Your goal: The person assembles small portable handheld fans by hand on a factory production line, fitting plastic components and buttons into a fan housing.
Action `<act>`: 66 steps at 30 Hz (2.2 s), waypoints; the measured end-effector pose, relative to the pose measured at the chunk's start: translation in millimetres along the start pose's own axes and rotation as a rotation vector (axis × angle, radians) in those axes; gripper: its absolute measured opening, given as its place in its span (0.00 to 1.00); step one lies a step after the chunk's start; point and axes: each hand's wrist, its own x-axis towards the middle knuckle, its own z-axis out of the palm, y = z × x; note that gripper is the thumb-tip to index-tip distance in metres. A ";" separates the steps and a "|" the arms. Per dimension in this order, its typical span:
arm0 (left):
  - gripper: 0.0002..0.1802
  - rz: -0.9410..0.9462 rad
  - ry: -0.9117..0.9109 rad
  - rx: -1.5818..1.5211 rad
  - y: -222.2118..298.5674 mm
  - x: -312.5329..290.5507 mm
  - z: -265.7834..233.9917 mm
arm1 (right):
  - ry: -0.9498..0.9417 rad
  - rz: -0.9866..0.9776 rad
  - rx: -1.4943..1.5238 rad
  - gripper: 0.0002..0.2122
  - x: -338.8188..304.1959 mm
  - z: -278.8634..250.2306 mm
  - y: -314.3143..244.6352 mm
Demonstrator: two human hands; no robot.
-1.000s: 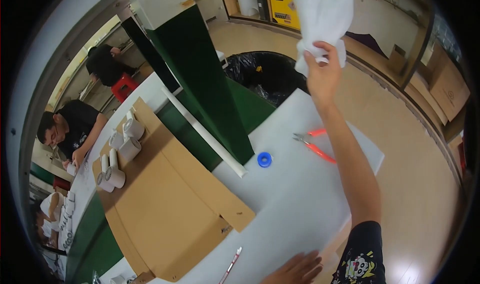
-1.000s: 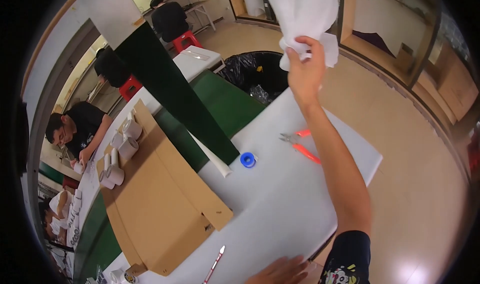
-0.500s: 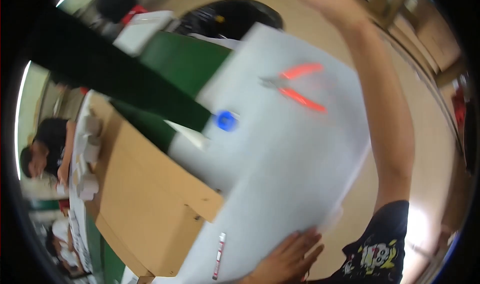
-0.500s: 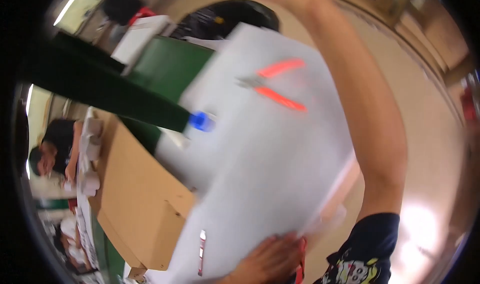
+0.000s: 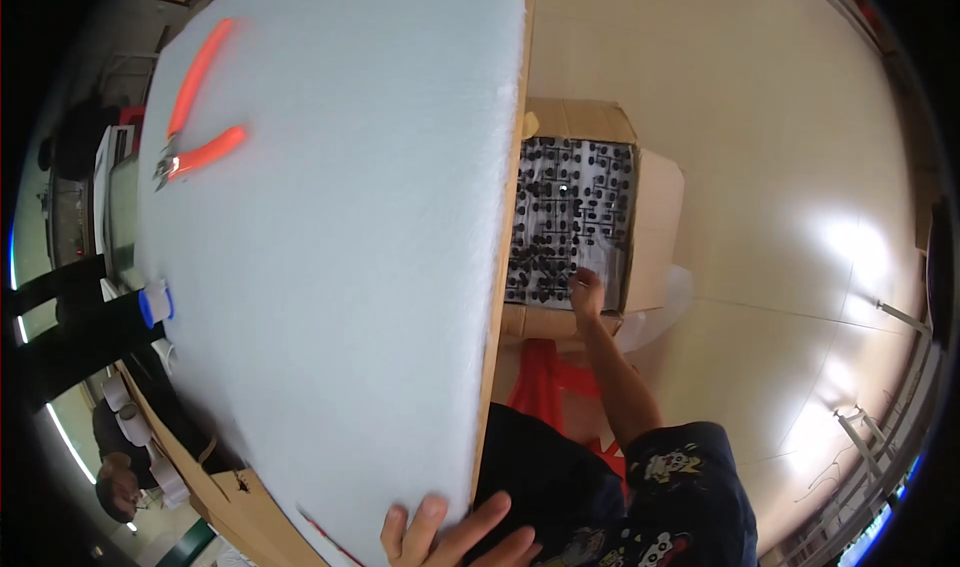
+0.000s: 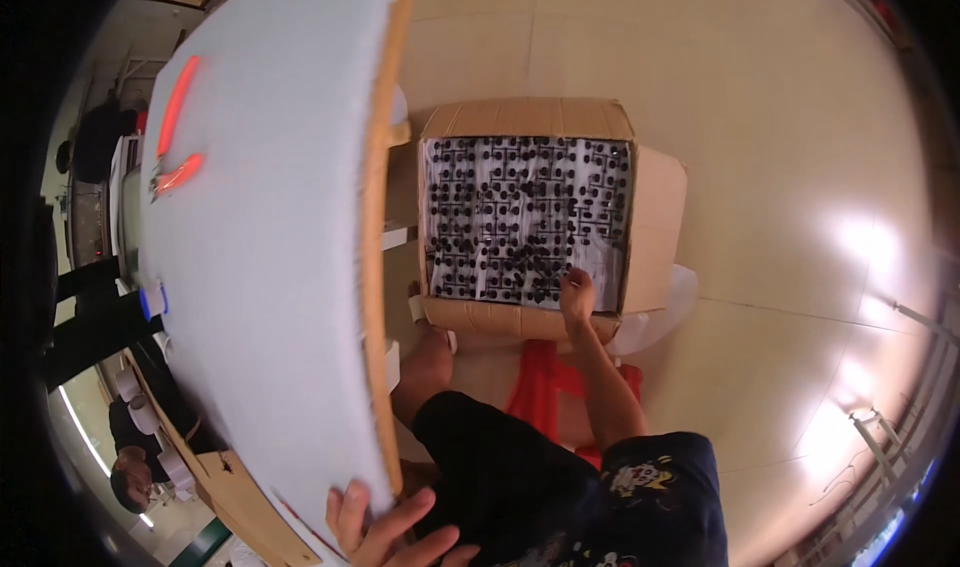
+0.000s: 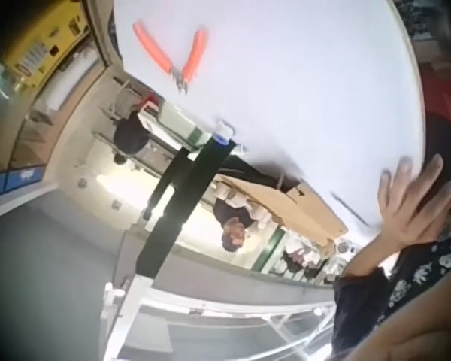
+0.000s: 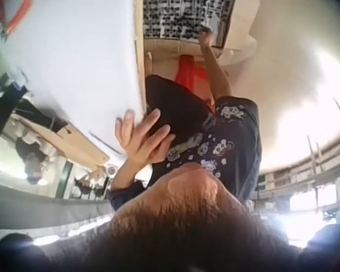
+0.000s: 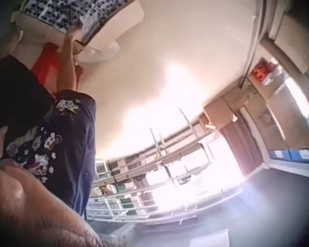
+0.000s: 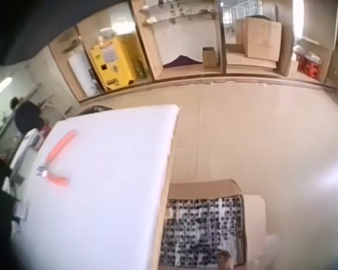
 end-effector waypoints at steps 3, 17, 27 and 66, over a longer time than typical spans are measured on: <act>0.12 0.055 -0.019 -0.003 -8.9 -11.5 -3.6 | 0.027 0.034 -0.088 0.21 5.2 29.1 57.7; 0.13 0.095 -0.065 0.092 -10.0 -10.3 -6.0 | 0.130 0.229 -0.182 0.16 35.2 30.9 102.3; 0.13 0.120 -0.045 0.139 -9.9 -3.6 -6.0 | -0.104 0.229 0.064 0.12 6.1 39.4 69.2; 0.28 -0.216 0.954 -1.314 -59.4 -244.1 -31.4 | -1.240 -0.565 0.418 0.06 -467.0 -77.5 -321.1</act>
